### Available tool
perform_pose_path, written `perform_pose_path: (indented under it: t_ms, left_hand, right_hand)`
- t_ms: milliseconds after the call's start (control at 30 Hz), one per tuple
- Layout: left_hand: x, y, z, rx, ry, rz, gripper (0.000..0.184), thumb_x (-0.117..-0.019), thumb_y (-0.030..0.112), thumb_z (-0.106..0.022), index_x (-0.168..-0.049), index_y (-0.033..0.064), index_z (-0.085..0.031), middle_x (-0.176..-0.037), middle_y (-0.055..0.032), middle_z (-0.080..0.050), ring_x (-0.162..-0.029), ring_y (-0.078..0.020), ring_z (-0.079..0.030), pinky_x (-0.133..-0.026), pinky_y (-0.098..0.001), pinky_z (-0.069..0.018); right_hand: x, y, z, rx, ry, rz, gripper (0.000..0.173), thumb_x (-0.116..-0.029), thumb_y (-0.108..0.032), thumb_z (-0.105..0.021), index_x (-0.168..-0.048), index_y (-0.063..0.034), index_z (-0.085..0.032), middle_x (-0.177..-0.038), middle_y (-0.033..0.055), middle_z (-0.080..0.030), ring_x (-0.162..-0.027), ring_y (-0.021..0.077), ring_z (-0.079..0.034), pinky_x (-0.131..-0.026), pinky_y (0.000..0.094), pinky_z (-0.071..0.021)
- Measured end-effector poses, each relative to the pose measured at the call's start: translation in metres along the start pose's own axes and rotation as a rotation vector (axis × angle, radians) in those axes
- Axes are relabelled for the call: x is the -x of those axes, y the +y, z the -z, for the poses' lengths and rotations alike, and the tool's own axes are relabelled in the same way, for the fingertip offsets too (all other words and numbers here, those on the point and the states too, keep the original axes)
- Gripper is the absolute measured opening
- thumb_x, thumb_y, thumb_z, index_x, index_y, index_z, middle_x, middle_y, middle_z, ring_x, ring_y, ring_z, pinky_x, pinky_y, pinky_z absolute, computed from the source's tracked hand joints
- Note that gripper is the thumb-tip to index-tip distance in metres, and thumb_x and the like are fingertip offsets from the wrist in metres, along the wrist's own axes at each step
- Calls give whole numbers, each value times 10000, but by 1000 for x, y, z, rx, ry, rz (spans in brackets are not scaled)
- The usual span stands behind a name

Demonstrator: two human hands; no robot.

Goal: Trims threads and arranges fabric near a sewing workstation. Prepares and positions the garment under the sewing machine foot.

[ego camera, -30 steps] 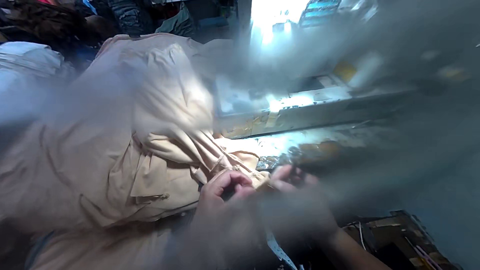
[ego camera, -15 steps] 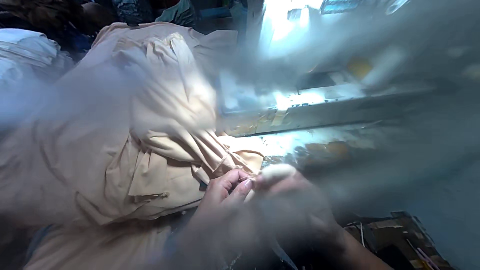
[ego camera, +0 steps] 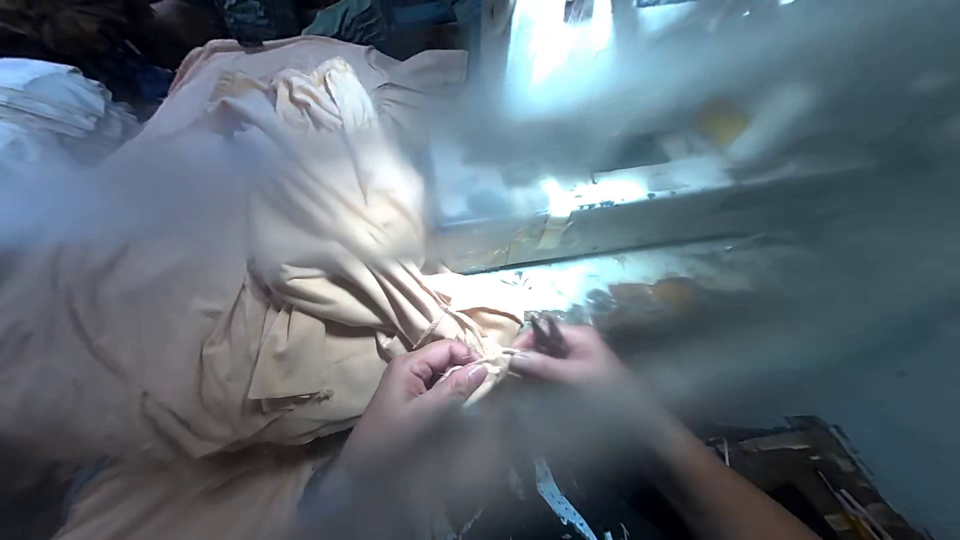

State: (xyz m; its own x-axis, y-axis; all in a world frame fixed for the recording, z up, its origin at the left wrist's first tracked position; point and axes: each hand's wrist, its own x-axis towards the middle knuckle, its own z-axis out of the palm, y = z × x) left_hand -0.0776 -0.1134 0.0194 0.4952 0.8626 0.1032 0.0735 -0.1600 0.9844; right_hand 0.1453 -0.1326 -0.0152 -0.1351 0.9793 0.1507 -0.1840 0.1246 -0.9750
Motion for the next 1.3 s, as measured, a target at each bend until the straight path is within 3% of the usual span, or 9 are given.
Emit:
perform_pose_path:
  t_ms: [167, 300, 367, 400, 467, 500, 600, 733, 1300]
  left_hand:
    - [6, -5, 6, -118, 83, -31, 125, -982, 154, -626, -963, 93, -734, -846, 92, -693, -758, 51, -626, -693, -121, -514]
    - [6, -5, 3, -89, 98, -13, 112, -974, 129, -629, -946, 91, -730, -826, 88, -688, -738, 39, -624, -681, -130, -517]
    - [6, -5, 0, -76, 108, -17, 104, -970, 116, -630, -952, 84, -728, -835, 83, -689, -752, 35, -629, -692, -135, -523]
    - [6, -5, -2, -73, 117, -22, 103, -967, 112, -629, -954, 83, -727, -838, 81, -691, -759, 35, -634, -701, -136, -527]
    - [6, -3, -6, -60, 132, -28, 103, -966, 109, -633, -952, 78, -730, -827, 80, -692, -758, 36, -636, -703, -135, -529]
    - [6, -3, -7, -51, 131, -32, 101, -965, 111, -637, -954, 74, -731, -820, 78, -692, -752, 33, -636, -699, -139, -530]
    - [5, 1, -12, -20, 111, -39, 97, -966, 110, -644, -966, 63, -729, -823, 63, -703, -742, 13, -650, -700, -161, -549]
    - [7, 7, -15, -48, 85, -59, 112, -978, 103, -626, -979, 55, -728, -850, 64, -708, -767, 23, -655, -714, -150, -551]
    - [8, 9, -15, -62, 72, -88, 134, -973, 86, -612, -981, 40, -737, -898, 46, -717, -798, 27, -655, -742, -144, -549]
  right_hand:
    - [2, -3, -1, -92, 78, -44, 90, -928, -74, -683, -896, -158, -692, -690, -131, -631, -525, -83, -481, -486, 99, -395]
    - [6, 1, 0, 106, 180, 41, 38, -964, -151, -660, -970, -125, -687, -727, -116, -617, -550, -67, -486, -510, 114, -410]
    - [15, 1, 4, 414, 240, 176, 321, -1049, -312, -538, -1206, -53, -643, -903, -49, -632, -662, -48, -524, -606, 132, -461]
    - [21, -3, 5, 488, 232, 218, 472, -1082, -413, -445, -1300, -29, -613, -939, -34, -624, -684, -52, -505, -617, 131, -445]
    - [38, -13, 3, 362, 109, 213, 657, -1069, -585, -295, -1290, -63, -628, -868, -93, -591, -676, -82, -456, -599, 106, -395]
    - [45, -17, -2, 218, 26, 158, 657, -1051, -612, -303, -1234, -104, -677, -830, -134, -587, -660, -106, -437, -582, 89, -369]
    - [52, -18, -15, -165, -163, -84, 507, -1082, -491, -398, -1182, -118, -727, -772, -159, -573, -574, -114, -392, -492, 79, -315]
    - [44, -12, -21, -564, -206, -302, 351, -1086, -330, -461, -1143, -89, -710, -803, -71, -650, -529, -57, -485, -466, 101, -401]
    - [43, -11, -26, -611, -168, -365, 347, -1087, -285, -423, -1093, -79, -702, -784, -52, -649, -509, -47, -488, -454, 105, -403]
